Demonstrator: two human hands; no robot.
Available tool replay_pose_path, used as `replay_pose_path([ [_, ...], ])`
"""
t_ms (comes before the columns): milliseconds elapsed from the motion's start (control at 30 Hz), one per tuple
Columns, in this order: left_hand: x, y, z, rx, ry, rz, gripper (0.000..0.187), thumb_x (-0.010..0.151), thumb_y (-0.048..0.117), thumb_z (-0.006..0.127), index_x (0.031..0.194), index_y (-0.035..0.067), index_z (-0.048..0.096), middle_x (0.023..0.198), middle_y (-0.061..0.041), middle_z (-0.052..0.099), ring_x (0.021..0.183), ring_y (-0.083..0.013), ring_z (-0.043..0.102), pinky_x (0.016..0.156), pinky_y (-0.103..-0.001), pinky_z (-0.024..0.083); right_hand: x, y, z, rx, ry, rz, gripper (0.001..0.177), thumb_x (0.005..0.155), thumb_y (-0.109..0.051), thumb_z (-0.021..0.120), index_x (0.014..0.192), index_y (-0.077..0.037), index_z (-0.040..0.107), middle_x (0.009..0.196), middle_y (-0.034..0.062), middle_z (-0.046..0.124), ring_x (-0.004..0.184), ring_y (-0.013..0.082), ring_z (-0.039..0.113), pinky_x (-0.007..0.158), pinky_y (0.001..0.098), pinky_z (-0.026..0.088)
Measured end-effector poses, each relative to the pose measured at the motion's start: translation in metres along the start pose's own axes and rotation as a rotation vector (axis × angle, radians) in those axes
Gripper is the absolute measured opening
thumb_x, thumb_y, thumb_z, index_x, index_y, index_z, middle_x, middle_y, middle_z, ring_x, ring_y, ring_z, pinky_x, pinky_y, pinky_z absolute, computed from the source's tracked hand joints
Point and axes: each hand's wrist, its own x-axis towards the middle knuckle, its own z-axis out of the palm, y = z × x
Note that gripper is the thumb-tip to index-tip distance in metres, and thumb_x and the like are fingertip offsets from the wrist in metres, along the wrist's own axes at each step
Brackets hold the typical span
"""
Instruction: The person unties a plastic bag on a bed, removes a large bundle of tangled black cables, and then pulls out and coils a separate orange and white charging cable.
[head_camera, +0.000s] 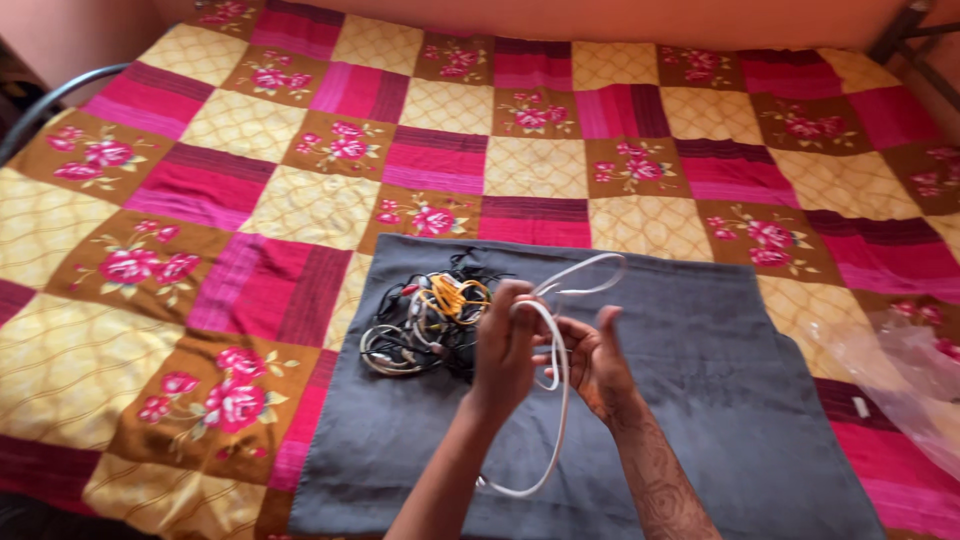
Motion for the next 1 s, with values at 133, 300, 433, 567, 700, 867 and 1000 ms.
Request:
replay_pose_path([
  [133,0.005,-0.034,0.029,0.369,-0.144,-0.245,0.024,0.110,0.025,0.050,0.101,0.005,0.060,0.081,-0.008,0.070,0.077,-0.0260,0.071,0.066,-0.038,0.051,-0.011,-0.017,-0.050,0.249,0.162,-0.095,0.072,0.090,-0.072,0.041,0.111,-0.008,0.066,0.092,0.0084,0.072,0.073,0.0197,0.069,0.060,0.0294,0.055],
  [300,0.000,-0.088,0.041,0.611,-0.364,-0.129,0.026,0.092,0.024,0.067,0.110,0.006,0.065,0.109,-0.018,0.067,0.095,-0.0395,0.066,0.080,-0.049,0.052,-0.014,-0.038,-0.126,0.090,0.411,-0.211,0.039,0.108,-0.044,0.054,0.109,-0.007,0.065,0.088,0.0052,0.066,0.070,0.0170,0.063,0.060,0.0276,0.051],
  [433,-0.020,-0.128,0.030,0.694,-0.475,-0.356,0.059,0.080,0.025,0.072,0.135,0.009,0.054,0.132,-0.019,0.055,0.098,-0.0386,0.067,0.085,-0.048,0.052,-0.018,-0.043,-0.153,-0.285,0.602,-0.210,0.034,0.105,-0.034,0.057,0.122,-0.008,0.067,0.101,0.0078,0.067,0.081,0.0244,0.062,0.067,0.0324,0.049],
  [567,-0.060,-0.190,-0.008,0.933,-0.565,-0.447,0.037,0.092,0.021,0.066,0.128,0.011,0.065,0.118,-0.017,0.070,0.110,-0.0391,0.065,0.092,-0.048,0.052,-0.018,-0.010,-0.164,-0.983,0.840,-0.603,0.060,0.088,-0.016,0.074,0.142,-0.004,0.049,0.140,0.0143,0.039,0.123,0.0307,0.048,0.098,0.0408,0.045],
  [700,-0.078,-0.236,-0.048,0.631,-0.532,-0.831,0.040,0.094,0.020,0.056,0.131,0.008,0.067,0.104,-0.012,0.077,0.093,-0.0296,0.074,0.083,-0.041,0.059,-0.037,0.028,-0.130,-1.382,0.789,-0.664,0.051,0.079,-0.009,0.077,0.128,-0.005,0.065,0.136,0.0173,0.052,0.127,0.0322,0.050,0.104,0.0416,0.042],
  [867,-0.082,-0.202,-0.080,-0.028,-0.286,-1.226,0.048,0.100,0.040,0.047,0.132,0.007,0.063,0.102,-0.008,0.077,0.085,-0.0196,0.070,0.075,-0.034,0.055,-0.057,0.055,-0.078,-1.317,0.662,-0.602,0.027,0.082,0.003,0.063,0.106,-0.005,0.072,0.111,0.0072,0.068,0.101,0.0249,0.064,0.088,0.0368,0.051],
  [1000,-0.084,-0.159,-0.089,-0.266,-0.100,-1.205,0.062,0.101,0.058,0.039,0.129,0.009,0.066,0.105,-0.006,0.078,0.089,-0.0154,0.072,0.079,-0.031,0.058,-0.060,0.061,-0.067,-1.120,0.574,-0.389,0.023,0.082,0.007,0.053,0.095,-0.002,0.071,0.090,0.0083,0.070,0.072,0.0215,0.064,0.066,0.0359,0.051],
])
